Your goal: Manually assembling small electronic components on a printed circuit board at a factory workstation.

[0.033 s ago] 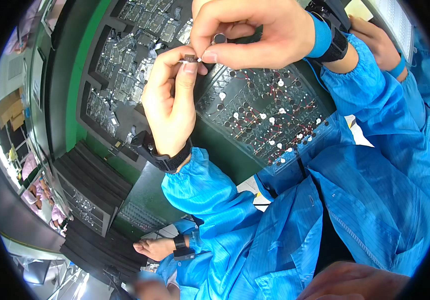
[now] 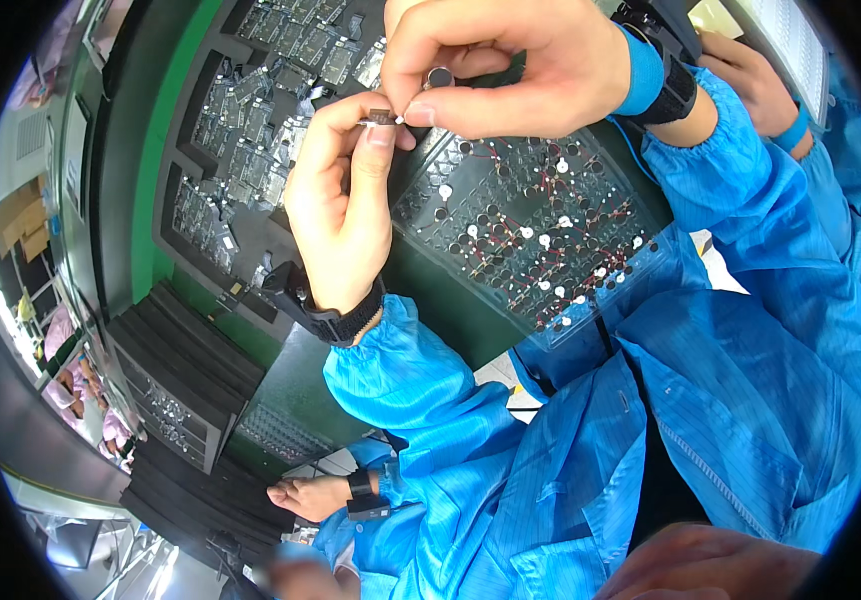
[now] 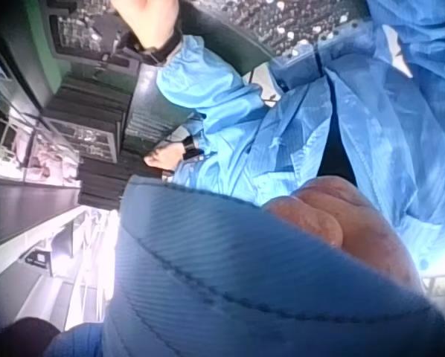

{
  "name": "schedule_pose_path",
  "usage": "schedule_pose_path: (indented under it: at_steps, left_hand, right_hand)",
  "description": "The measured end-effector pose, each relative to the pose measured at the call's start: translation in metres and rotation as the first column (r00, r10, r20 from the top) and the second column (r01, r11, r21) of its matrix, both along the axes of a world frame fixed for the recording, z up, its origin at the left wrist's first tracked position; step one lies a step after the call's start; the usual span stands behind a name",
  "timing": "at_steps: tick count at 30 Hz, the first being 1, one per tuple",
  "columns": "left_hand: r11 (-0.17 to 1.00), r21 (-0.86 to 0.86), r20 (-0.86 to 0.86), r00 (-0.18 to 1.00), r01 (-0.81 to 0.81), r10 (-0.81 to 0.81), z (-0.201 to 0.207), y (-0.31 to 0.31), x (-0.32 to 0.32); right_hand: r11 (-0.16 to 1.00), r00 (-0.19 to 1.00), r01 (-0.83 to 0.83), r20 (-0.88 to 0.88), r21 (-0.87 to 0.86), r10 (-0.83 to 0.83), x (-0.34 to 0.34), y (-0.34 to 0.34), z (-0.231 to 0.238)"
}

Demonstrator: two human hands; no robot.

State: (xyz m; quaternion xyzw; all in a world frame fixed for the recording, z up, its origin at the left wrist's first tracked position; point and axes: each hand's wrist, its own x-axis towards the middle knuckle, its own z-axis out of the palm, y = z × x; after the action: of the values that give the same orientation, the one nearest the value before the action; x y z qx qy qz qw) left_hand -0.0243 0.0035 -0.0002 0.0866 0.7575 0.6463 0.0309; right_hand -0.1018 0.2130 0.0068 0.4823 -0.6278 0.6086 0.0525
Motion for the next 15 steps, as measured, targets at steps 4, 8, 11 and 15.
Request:
schedule_pose_path:
  at_steps: [4, 8, 11, 15]
  left_hand:
    - [1.0, -0.025, 0.012, 1.0, -0.016, 0.016, -0.002, -0.001, -0.001]
    - [0.995, 0.062, 0.037, 0.997, -0.073, 0.071, 0.004, 0.002, 0.001]
    - [0.993, 0.004, 0.036, 0.992, -0.119, 0.118, 0.003, 0.002, 0.001]
    - [0.991, 0.001, 0.057, 0.989, -0.135, 0.135, 0.004, 0.0, 0.0]
  right_hand:
    - [1.0, 1.0, 0.017, -0.009, 0.022, -0.017, 0.002, 0.003, 0.003]
    - [0.996, 0.998, 0.051, -0.019, -0.077, -0.053, -0.002, -0.001, -0.004]
    - [0.983, 0.979, 0.169, -0.129, 0.076, -0.158, -0.003, 0.006, 0.009]
    - [0.974, 0.949, 0.195, -0.273, 0.116, -0.158, -0.011, 0.001, 0.001]
